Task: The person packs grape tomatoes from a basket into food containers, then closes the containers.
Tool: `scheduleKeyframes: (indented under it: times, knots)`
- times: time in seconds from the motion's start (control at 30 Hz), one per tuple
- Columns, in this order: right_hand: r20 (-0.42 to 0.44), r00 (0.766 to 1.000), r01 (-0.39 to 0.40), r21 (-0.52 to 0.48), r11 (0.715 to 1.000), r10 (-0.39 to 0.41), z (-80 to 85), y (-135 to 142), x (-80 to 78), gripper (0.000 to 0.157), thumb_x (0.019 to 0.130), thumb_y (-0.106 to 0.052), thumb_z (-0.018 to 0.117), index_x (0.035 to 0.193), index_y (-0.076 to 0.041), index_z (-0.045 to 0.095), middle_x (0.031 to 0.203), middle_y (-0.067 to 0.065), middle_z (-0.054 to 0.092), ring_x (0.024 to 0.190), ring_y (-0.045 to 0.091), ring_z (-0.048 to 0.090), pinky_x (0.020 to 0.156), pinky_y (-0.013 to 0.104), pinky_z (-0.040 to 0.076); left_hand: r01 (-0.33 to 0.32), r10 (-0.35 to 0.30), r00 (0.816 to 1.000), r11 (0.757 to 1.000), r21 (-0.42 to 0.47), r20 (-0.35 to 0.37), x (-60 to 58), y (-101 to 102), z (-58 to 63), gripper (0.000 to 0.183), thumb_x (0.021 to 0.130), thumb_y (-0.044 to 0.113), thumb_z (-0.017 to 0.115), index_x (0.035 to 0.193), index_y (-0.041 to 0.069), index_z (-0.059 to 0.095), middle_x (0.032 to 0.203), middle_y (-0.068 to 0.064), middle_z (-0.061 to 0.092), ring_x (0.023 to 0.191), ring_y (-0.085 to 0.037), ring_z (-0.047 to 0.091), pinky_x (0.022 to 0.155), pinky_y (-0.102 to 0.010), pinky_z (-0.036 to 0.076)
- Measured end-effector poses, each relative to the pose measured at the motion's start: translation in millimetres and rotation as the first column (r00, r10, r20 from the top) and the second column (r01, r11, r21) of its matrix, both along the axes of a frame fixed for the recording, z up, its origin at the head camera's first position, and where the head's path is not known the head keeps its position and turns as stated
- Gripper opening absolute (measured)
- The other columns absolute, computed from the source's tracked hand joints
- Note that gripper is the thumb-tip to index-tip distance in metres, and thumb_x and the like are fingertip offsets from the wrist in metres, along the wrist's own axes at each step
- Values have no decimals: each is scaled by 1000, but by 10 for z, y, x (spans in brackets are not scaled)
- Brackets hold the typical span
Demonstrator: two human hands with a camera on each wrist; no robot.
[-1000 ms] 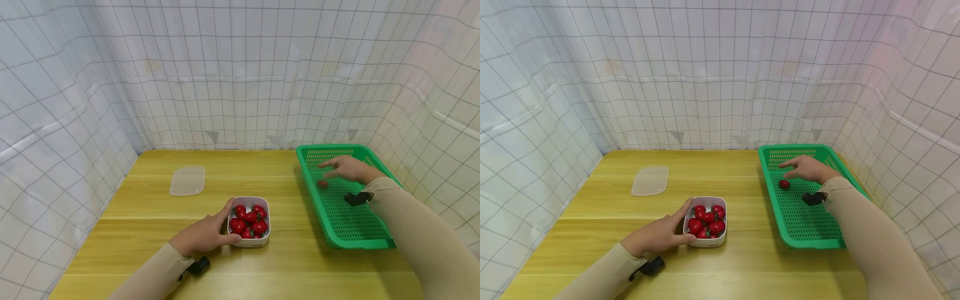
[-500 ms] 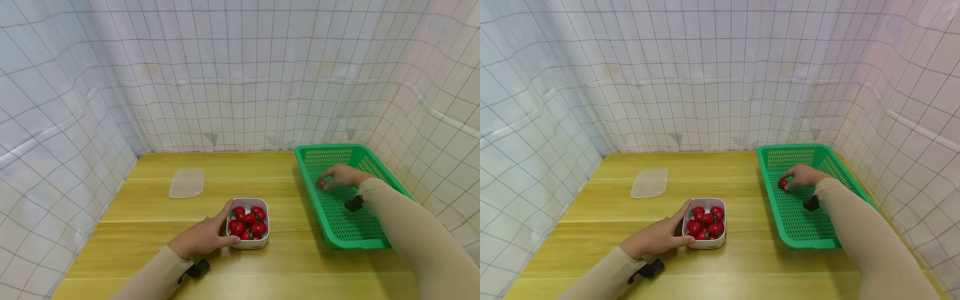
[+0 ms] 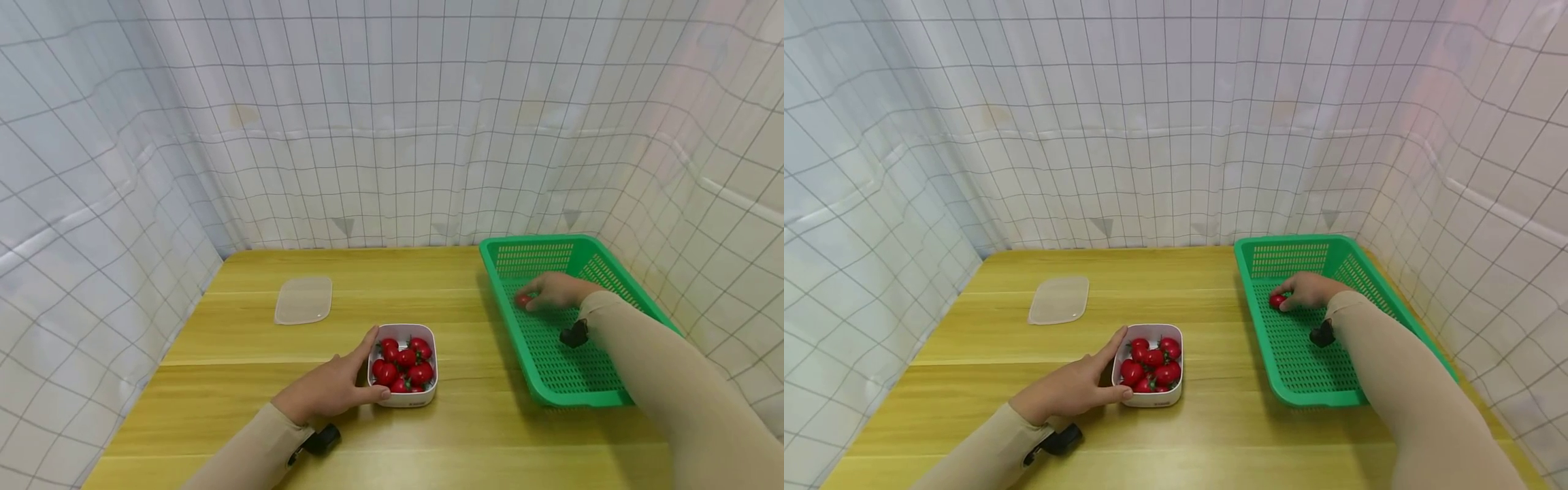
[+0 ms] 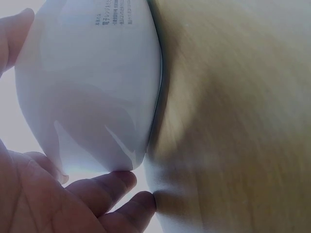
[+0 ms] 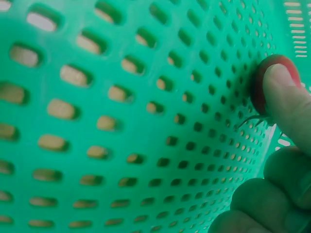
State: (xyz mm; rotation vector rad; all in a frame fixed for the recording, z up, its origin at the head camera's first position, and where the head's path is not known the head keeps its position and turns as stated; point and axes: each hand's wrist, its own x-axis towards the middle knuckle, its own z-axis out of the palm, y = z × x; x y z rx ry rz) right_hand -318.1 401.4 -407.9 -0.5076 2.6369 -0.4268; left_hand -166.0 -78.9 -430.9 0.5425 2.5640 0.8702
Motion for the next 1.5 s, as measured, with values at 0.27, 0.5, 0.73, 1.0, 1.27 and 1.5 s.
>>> scheduleKeyframes:
  times: [0.27,0.5,0.73,1.0,1.27,1.5]
  knots:
    - [25,999,32,15,999,-32,-41,89,65,47,103,-31,67,146,-13,65,153,28,54,144,57,43,114,73,38,12,-12,1000,1000,-9,3,2,49,-11,111,91,67,70,171,31,3,174,-7,28,149,-56,38,125,-70,27]
    - [38,998,48,17,999,-49,-79,112,136,49,103,-32,66,148,-11,62,154,30,52,144,58,41,114,73,38,14,-14,1000,1000,-20,10,13,92,-27,111,91,67,71,171,32,3,173,-7,30,148,-61,35,121,-73,31]
    - [53,998,43,31,999,-45,-66,137,144,50,105,-31,64,149,-9,60,153,31,53,143,58,44,113,71,41,13,-13,1000,1000,-24,16,1,122,-21,112,90,68,71,171,34,3,172,-10,34,148,-58,38,120,-70,35]
    - [29,999,22,48,999,-23,16,20,-10,46,105,-30,64,148,-12,62,151,28,57,140,55,48,112,67,45,-23,24,1000,1000,-16,15,-34,55,-35,114,88,69,72,171,36,2,173,-8,31,149,-58,38,122,-70,31]
    - [14,1000,26,43,999,-26,51,-57,-25,44,105,-25,64,147,-12,63,151,25,58,143,52,47,114,65,44,-8,8,1000,1000,11,6,-36,23,-12,114,90,65,73,171,29,2,176,-8,24,148,-54,42,128,-68,19]
    - [29,999,30,31,999,-31,47,-52,10,44,104,-23,66,147,-12,64,149,23,60,141,50,50,113,63,46,1,-1,1000,1000,2,6,-34,43,-31,115,90,66,73,172,27,2,176,-5,22,148,-51,43,129,-67,18]
